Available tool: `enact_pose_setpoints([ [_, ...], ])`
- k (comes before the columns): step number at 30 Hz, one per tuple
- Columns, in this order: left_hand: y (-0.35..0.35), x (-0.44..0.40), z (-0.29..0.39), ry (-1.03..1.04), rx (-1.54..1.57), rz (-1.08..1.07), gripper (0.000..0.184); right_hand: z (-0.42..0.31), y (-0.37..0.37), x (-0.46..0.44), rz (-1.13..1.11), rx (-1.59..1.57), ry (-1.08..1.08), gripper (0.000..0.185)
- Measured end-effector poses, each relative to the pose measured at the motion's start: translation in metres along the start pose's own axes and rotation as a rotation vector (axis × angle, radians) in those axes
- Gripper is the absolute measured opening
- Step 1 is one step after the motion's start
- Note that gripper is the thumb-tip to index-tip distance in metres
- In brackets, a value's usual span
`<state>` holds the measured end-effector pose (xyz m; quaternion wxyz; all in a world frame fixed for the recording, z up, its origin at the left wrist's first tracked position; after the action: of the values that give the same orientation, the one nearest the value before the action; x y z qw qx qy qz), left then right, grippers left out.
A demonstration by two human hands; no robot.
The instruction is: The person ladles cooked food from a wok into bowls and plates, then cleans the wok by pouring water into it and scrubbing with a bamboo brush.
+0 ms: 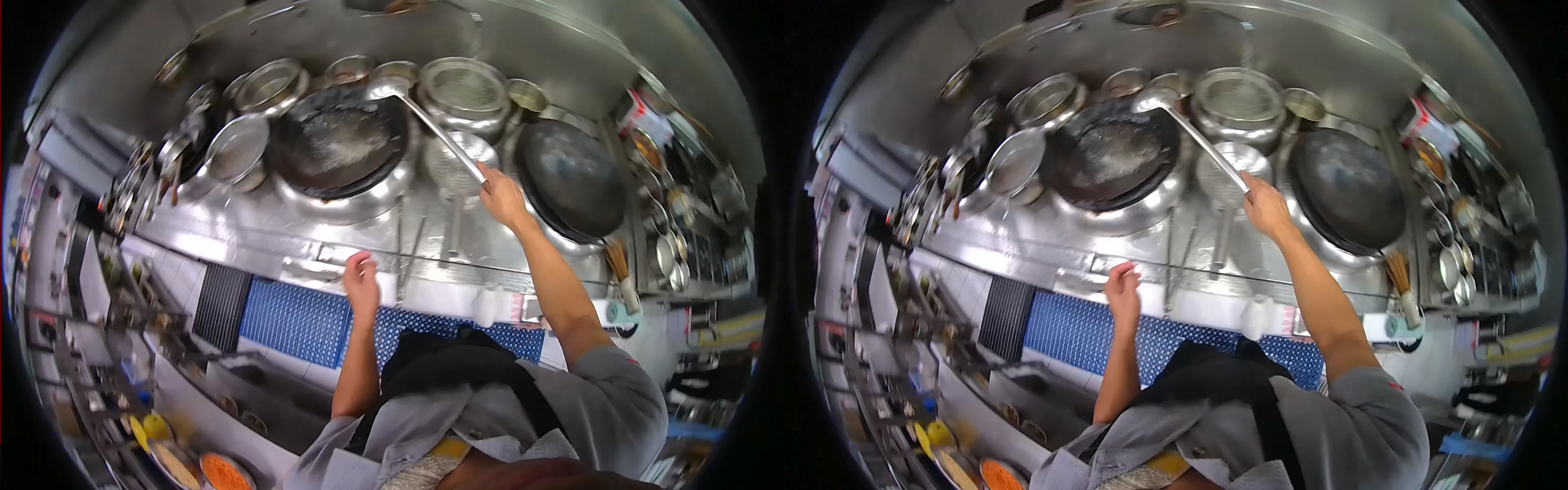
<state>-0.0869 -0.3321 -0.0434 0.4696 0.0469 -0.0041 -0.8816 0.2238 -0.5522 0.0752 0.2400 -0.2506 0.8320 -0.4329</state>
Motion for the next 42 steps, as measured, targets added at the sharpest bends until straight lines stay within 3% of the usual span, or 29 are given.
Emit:
enact_pose_setpoints([
  [4, -0.013, 0.029, -0.016, -0.039, -0.040, 0.070, 0.018, 0.087, -0.089, 0.060, 0.157, 0.012, 0.167, 0.059],
  [7, -0.024, 0.051, -0.044, -0.108, -0.020, 0.076, 0.018, 0.191, -0.153, 0.114, 0.328, 0.203, 0.242, 0.064],
  [9, -0.024, 0.064, -0.055, -0.037, -0.144, 0.051, 0.017, 0.249, -0.199, 0.162, 0.353, 0.250, 0.340, 0.059],
  [11, -0.013, 0.071, -0.051, -0.091, -0.221, 0.051, 0.017, 0.310, -0.228, 0.208, 0.397, 0.285, 0.364, 0.058],
  [13, 0.000, 0.075, -0.044, -0.092, -0.242, 0.058, 0.018, 0.366, -0.246, 0.261, 0.399, 0.237, 0.495, 0.057],
  [18, 0.048, 0.070, -0.006, -0.013, -0.308, -0.026, 0.021, 0.468, -0.258, 0.367, 0.386, 0.268, 0.579, 0.061],
  [20, 0.068, 0.072, 0.011, -0.018, -0.347, -0.046, 0.021, 0.472, -0.254, 0.397, 0.278, 0.187, 0.732, 0.063],
  [23, 0.090, 0.067, 0.017, -0.031, -0.374, -0.083, 0.022, 0.495, -0.236, 0.430, 0.363, 0.244, 0.636, 0.066],
  [27, 0.113, 0.068, 0.035, 0.013, -0.398, -0.132, 0.021, 0.517, -0.222, 0.443, 0.198, 0.093, 0.839, 0.069],
  [29, 0.131, 0.071, 0.054, 0.039, -0.386, -0.139, 0.021, 0.564, -0.203, 0.466, 0.345, 0.119, 0.649, 0.068],
  [30, 0.134, 0.071, 0.060, 0.051, -0.398, -0.142, 0.021, 0.567, -0.203, 0.468, 0.301, 0.188, 0.689, 0.065],
  [33, 0.134, 0.067, 0.067, 0.086, -0.412, -0.158, 0.021, 0.554, -0.211, 0.467, 0.235, 0.493, 0.748, 0.060],
  [35, 0.122, 0.061, 0.061, 0.093, -0.407, -0.159, 0.022, 0.525, -0.211, 0.443, 0.274, 0.571, 0.592, 0.064],
  [37, 0.106, 0.050, 0.046, 0.056, -0.378, -0.141, 0.023, 0.526, -0.179, 0.428, 0.040, 0.270, 0.625, 0.067],
  [39, 0.086, 0.038, 0.034, 0.095, -0.436, -0.186, 0.024, 0.513, -0.174, 0.422, -0.074, 0.397, 0.764, 0.070],
  [40, 0.073, 0.035, 0.038, 0.099, -0.444, -0.149, 0.024, 0.494, -0.181, 0.415, -0.011, 0.400, 0.894, 0.069],
  [41, 0.059, 0.036, 0.041, 0.098, -0.456, -0.109, 0.023, 0.525, -0.165, 0.424, 0.128, 0.280, 0.883, 0.067],
  [42, 0.043, 0.035, 0.052, 0.056, -0.483, -0.056, 0.022, 0.433, -0.182, 0.386, 0.068, -0.030, 1.105, 0.068],
])
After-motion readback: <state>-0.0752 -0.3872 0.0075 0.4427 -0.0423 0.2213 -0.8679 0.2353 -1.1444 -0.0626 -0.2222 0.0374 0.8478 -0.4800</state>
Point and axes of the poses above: each hand's wrist, its own x-axis away from the middle knuckle, its own y-axis out of the palm, z = x × y, the point moved 7 cm from there along -x, towards the middle knuckle, and after that the axes turned 2 degrees about x, right-handed, at the moved point
